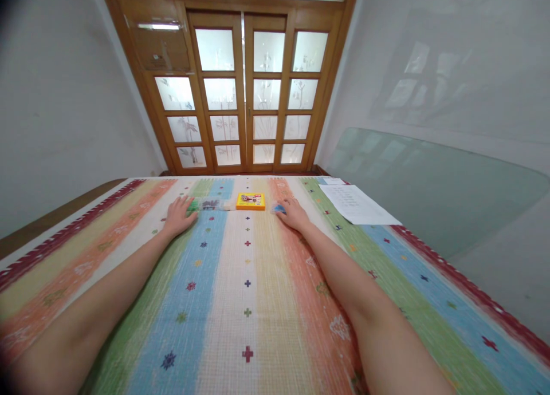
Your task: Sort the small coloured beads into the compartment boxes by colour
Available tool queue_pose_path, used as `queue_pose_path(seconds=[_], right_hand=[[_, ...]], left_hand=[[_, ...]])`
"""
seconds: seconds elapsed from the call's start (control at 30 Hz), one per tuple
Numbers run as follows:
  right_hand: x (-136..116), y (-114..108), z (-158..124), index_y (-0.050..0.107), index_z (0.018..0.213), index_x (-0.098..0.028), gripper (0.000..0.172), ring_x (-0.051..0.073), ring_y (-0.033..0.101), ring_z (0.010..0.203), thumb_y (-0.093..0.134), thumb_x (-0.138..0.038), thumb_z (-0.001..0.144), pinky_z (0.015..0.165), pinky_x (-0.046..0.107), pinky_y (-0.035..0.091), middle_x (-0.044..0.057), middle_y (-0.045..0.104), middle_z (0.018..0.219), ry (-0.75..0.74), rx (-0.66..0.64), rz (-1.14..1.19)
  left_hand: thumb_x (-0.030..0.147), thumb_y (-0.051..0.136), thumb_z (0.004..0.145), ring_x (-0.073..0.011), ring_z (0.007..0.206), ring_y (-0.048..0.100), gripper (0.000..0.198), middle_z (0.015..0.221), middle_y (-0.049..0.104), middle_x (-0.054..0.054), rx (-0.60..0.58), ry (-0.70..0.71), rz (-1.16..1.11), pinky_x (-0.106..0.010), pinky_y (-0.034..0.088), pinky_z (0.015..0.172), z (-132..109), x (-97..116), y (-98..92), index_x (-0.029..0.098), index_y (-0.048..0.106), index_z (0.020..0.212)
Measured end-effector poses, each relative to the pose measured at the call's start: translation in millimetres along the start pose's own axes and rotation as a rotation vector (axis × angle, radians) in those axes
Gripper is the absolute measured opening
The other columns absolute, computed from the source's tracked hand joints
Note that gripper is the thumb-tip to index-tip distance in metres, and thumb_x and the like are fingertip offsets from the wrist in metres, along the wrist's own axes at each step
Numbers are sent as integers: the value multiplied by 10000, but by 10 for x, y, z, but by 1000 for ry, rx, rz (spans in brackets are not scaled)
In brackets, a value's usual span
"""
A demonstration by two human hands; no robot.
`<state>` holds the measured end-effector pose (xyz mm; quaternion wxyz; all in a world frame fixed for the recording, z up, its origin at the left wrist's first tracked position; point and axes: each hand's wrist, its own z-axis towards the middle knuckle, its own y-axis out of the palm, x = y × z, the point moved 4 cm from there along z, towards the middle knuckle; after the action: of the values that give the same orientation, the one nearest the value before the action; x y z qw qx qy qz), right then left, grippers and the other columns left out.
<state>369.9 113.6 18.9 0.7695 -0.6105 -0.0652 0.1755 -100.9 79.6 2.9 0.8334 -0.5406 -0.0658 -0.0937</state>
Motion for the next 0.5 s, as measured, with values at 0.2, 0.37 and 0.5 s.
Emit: queue_pose_path(seconds=[0.2, 0.37, 0.5], right_hand=[[-391, -121, -292, 632, 1356, -188, 409, 298, 604, 1212, 632, -296, 961, 1030, 384, 471, 155, 638, 1355, -134, -20, 46], [-1072, -201, -522, 622, 1277, -192, 325, 295, 592, 1205, 663, -318, 981, 1019, 407, 472, 150, 655, 1283, -366, 17, 160], [-1432, -118, -506, 608, 1258, -190, 262, 267, 585, 1186, 601, -337, 1041, 1001, 397, 485, 136, 652, 1256, -469, 30, 218]], left_hand=[[409, 550, 983, -294, 1516, 418, 556, 1620, 496, -96, -86, 328, -194, -464, 284, 1303, -328, 827, -44, 221, 570, 1506], [511, 650, 933, -302, 1495, 471, 790, 1642, 481, -112, -313, 452, -384, -460, 344, 1265, -520, 1410, 121, 235, 408, 1633], [501, 673, 925, -316, 1464, 502, 788, 1604, 524, -135, -308, 438, -451, -485, 354, 1249, -512, 1523, 200, 217, 432, 1619]])
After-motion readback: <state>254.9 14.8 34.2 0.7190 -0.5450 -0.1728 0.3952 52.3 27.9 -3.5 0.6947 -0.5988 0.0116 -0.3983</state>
